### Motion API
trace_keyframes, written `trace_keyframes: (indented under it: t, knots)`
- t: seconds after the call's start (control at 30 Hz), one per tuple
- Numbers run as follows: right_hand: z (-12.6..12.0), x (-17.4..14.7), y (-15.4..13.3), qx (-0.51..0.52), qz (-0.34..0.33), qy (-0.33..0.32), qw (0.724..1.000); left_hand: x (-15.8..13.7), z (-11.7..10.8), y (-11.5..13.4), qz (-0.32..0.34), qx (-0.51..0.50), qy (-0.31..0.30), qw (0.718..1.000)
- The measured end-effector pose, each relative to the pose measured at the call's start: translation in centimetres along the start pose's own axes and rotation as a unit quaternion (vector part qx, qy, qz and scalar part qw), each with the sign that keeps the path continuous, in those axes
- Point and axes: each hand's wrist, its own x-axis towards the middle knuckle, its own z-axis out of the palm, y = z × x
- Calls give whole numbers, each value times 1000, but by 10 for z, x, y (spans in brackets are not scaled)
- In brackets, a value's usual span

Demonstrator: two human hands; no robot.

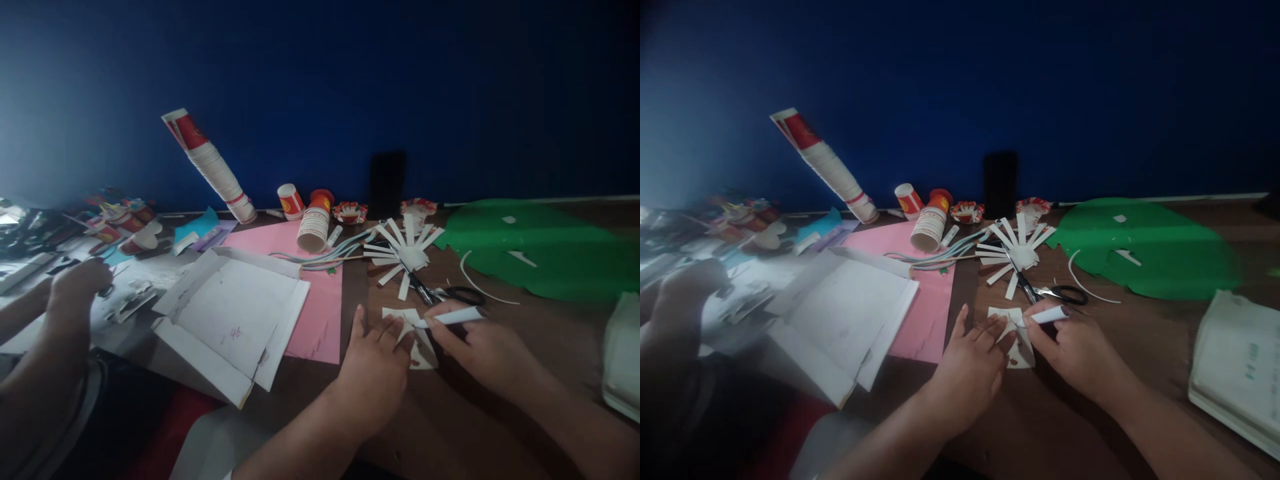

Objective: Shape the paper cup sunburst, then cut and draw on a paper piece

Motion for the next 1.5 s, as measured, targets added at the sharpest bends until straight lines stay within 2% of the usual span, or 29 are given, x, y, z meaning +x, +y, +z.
trace_keyframes:
  t: [0.53, 0.77, 0.97, 1.5]
  knots:
    - [-1, 0, -2, -1, 4, 8, 1000, 0, 0, 0, -2, -6, -1, 1000]
    - [3, -5, 5, 24, 68, 48, 996, 0, 0, 0, -2, -16, 1, 1000]
    - [7, -2, 0, 21, 16, 50, 998, 1, 0, 0, 0, -15, 3, 1000]
    - [7, -2, -1, 20, 6, 43, 999, 0, -1, 0, -4, -26, 1, 1000]
